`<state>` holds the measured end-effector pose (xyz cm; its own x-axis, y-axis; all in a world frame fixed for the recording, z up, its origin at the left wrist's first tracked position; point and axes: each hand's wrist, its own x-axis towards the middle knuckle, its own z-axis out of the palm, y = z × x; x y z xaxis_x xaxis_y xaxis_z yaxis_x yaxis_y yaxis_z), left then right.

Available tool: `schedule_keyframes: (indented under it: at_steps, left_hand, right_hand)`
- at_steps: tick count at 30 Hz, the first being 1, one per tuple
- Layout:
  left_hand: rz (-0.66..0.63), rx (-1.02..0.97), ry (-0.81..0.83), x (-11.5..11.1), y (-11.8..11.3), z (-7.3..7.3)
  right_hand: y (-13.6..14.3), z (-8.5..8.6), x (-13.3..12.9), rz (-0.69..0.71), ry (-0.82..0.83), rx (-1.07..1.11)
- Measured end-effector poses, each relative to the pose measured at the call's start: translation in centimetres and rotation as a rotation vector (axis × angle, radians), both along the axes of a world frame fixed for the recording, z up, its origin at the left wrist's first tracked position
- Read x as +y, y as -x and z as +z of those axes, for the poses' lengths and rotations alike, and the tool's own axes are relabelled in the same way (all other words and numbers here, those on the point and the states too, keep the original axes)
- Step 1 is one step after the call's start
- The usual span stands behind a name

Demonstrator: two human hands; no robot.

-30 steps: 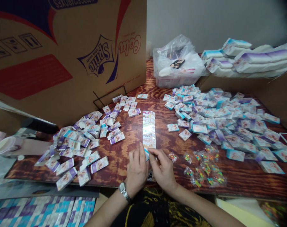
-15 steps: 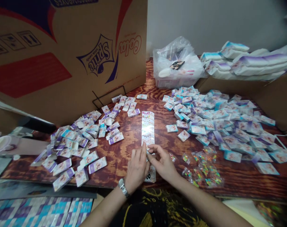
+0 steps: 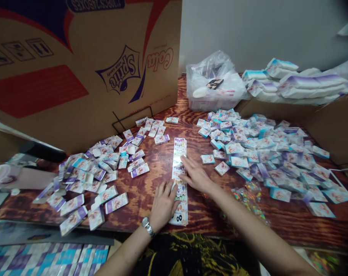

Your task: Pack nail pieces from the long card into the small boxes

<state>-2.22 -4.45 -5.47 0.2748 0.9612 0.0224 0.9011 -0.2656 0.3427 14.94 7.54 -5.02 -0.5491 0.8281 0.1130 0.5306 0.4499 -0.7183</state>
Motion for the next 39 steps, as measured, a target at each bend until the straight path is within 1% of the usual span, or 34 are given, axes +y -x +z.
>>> schedule_keyframes:
  at_steps: [1,2,4,6,9,11,12,14,15,16,17,18,19,20,22,23,24,25,27,29,30,32,34,35,37,39]
  left_hand:
    - [0.001,-0.002,0.0,0.0,0.0,-0.1]
    - [0.001,-0.008,-0.001,-0.1,0.0,-0.3]
    - [0.006,-0.027,-0.004,-0.1,0.2,-0.5]
    - [0.014,-0.051,0.0,-0.2,0.3,-0.8]
    - [0.024,-0.098,0.015,-0.2,0.3,-1.1]
    - [0.04,-0.15,0.011,-0.1,0.3,-1.1]
    - [0.055,-0.184,-0.003,0.0,0.3,-1.0]
    - [0.101,-0.271,-0.045,0.4,0.5,-0.5]
    - [0.128,-0.325,-0.063,0.6,0.7,-0.1]
    - [0.152,-0.39,-0.071,0.9,1.0,0.3]
    - [0.169,-0.471,-0.055,1.2,1.2,0.7]
    - [0.189,-0.582,-0.005,1.4,1.5,1.0]
    - [0.213,-0.714,0.08,1.7,1.8,1.4]
    - [0.24,-0.843,0.173,1.8,1.9,1.6]
    - [0.297,-1.041,0.336,1.9,1.9,2.0]
    - [0.327,-1.101,0.383,1.9,1.7,2.0]
    - [0.355,-1.14,0.404,1.9,1.4,2.1]
    - [0.376,-1.171,0.417,1.8,1.1,2.2]
    - [0.428,-1.258,0.457,1.8,0.5,2.5]
    - [0.466,-1.333,0.497,1.8,0.3,3.1]
    - [0.472,-1.395,0.54,1.8,0.3,3.5]
    - [0.461,-1.581,0.693,1.9,0.5,4.4]
    - [0.454,-1.782,0.854,1.8,0.6,5.0]
    - [0.456,-1.838,0.894,1.8,0.6,5.2]
    - [0.463,-1.818,0.861,1.6,0.3,5.4]
    - [0.425,-1.718,0.789,1.4,-0.1,5.4]
  right_hand:
    - [0.6,-0.3,0.2,0.097,-0.097,-0.18]
    - [1.0,-0.6,0.5,0.153,-0.168,-0.316]
    - [1.3,-1.1,1.0,0.202,-0.241,-0.463]
    - [1.3,-1.7,1.1,0.195,-0.277,-0.462]
    - [1.3,-2.4,0.4,0.145,-0.298,-0.345]
    - [1.4,-2.4,-0.6,0.12,-0.298,-0.289]
    - [1.5,-2.1,-1.1,0.109,-0.3,-0.28]
    - [1.4,-0.6,-2.3,0.1,-0.307,-0.229]
    - [1.3,0.5,-2.8,0.109,-0.298,-0.183]
    - [1.2,1.9,-3.1,0.129,-0.278,-0.085]
    - [0.9,3.3,-3.4,0.193,-0.215,0.027]
    - [0.6,4.8,-3.5,0.236,-0.125,0.102]
    - [0.3,6.3,-3.5,0.23,-0.052,0.146]
    - [0.1,7.5,-3.4,0.176,-0.023,0.176]
    - [-0.3,9.2,-3.3,0.048,-0.038,0.195]
    - [-0.4,9.6,-3.3,0.003,-0.079,0.197]
    - [-0.4,9.8,-3.6,-0.004,-0.133,0.196]
    - [-0.3,9.8,-4.0,0.028,-0.193,0.189]
    - [0.1,9.4,-5.2,0.167,-0.318,0.142]
    - [0.4,8.5,-6.6,0.304,-0.431,0.039]
    - [0.5,8.1,-7.1,0.346,-0.472,-0.025]
    - [0.5,7.3,-7.8,0.392,-0.516,-0.14]
    - [0.4,7.0,-7.9,0.412,-0.514,-0.207]
    - [0.3,6.9,-7.8,0.42,-0.492,-0.226]
    - [0.2,7.0,-7.3,0.419,-0.401,-0.236]
    - [0.3,7.1,-6.6,0.356,-0.303,-0.209]
